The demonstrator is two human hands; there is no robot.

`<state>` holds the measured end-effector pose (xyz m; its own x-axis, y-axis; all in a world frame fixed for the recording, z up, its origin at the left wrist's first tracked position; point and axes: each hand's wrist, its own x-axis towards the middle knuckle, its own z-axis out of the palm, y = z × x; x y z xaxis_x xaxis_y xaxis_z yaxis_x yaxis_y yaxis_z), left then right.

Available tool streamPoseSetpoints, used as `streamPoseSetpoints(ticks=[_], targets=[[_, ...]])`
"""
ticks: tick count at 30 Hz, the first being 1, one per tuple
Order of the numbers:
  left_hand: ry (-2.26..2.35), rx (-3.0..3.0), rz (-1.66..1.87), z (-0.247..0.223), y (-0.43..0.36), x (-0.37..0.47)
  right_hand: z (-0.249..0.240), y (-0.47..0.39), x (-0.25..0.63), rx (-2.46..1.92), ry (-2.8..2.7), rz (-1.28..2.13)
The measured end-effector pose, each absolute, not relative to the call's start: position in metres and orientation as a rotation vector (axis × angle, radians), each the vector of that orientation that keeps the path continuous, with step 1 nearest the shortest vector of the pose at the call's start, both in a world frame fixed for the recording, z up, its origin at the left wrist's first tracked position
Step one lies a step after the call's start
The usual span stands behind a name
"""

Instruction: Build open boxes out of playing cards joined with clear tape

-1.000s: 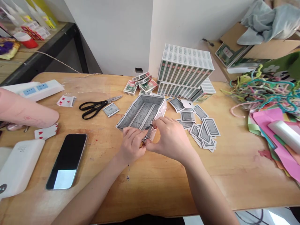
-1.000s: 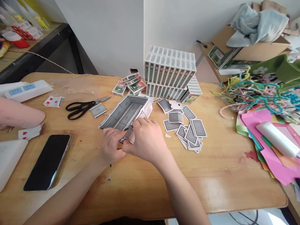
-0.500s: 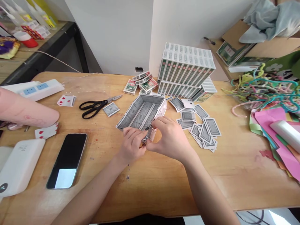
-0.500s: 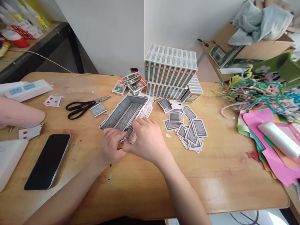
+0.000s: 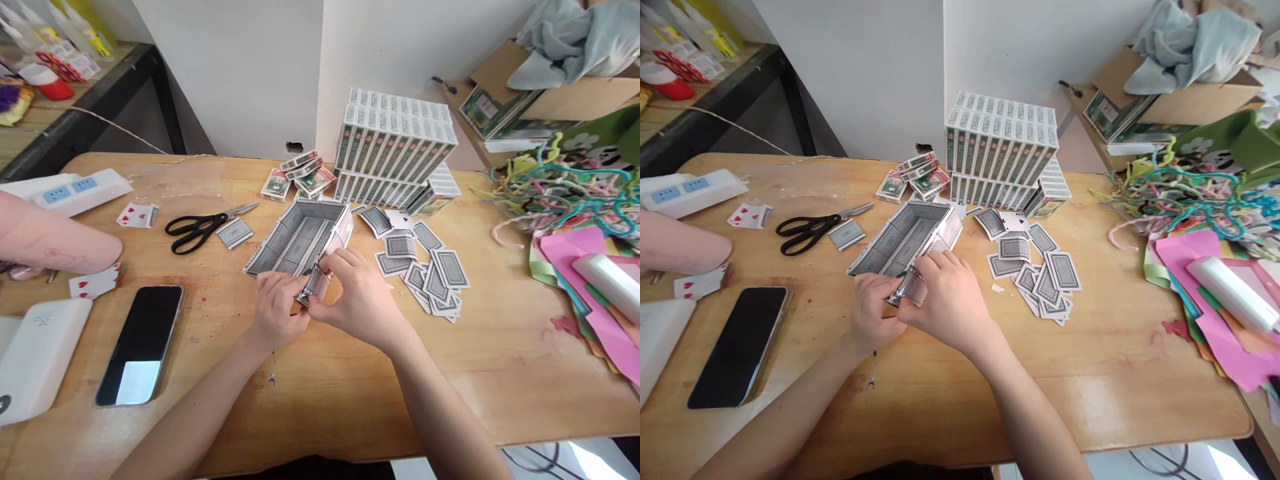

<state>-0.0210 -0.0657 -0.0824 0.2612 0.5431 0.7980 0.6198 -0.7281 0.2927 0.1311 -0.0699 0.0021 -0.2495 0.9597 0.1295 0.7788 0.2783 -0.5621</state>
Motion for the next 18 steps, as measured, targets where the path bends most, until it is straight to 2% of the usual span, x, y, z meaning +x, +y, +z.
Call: streamPoseSetpoints(ticks=[11, 18], targets=[[-1.175, -2.411, -1.520, -0.081, -0.067, -0.023, -0.006, -0.077, 0.133, -1.490, -1.952, 0.660], [-1.256, -2.434, -1.488, -0.081, -0.067, -0.024, -0.010, -0.078, 0.129, -1.494, -1.933, 0.580]])
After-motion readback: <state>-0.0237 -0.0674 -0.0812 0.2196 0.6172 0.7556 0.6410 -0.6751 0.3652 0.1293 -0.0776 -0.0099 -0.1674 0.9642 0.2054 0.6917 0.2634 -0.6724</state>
